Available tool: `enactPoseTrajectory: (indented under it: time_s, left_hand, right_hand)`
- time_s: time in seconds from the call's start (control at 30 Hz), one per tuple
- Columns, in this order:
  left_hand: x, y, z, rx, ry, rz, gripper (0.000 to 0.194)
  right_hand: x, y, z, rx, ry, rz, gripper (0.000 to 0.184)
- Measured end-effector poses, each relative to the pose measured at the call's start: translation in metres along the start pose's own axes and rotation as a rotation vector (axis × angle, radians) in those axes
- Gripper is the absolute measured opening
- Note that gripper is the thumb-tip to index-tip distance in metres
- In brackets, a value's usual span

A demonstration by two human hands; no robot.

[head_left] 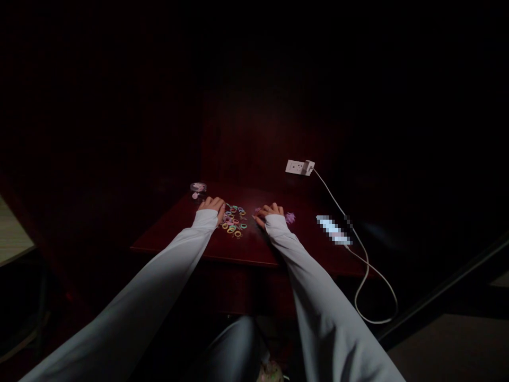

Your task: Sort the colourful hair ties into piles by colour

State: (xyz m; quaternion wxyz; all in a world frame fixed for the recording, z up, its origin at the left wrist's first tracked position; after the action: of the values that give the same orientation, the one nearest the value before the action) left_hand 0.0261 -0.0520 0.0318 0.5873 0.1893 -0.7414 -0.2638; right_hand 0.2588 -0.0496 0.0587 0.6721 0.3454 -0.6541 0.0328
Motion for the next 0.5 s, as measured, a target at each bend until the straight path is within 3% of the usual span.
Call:
enactPoseTrajectory:
  time_s: [0.2, 0.33, 0.5]
  left_hand:
    - [-0.006, 0.006, 0.015, 0.128, -0.051, 0.090, 0.035]
    - [-0.007, 0.009, 0.029, 0.092, -0.088, 0.152, 0.041]
    - [-0.003, 0.004, 0.034, -0.001, -0.083, 0.128, 0.035]
  right_hand:
    - [-0.012, 0.014, 0.023, 0.147, -0.011, 0.053, 0.030]
    - [-0.014, 0.018, 0.031, 0.207, -0.018, 0.063, 0.029]
    - [-0.011, 0.015, 0.043, 0.251, 0.046, 0.034, 0.035]
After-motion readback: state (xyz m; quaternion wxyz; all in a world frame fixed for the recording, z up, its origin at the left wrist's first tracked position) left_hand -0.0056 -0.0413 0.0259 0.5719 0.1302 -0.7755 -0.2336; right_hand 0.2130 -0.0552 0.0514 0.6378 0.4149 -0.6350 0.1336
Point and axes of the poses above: each hand's wrist, its own y-axis towards the middle knuckle, its own x-axis out of the back of the hand, z = x × y, the point moved 4 cm from there along y, towards the middle knuckle, and after that the axes turned 3 degrees about x, right-handed, at the moved point
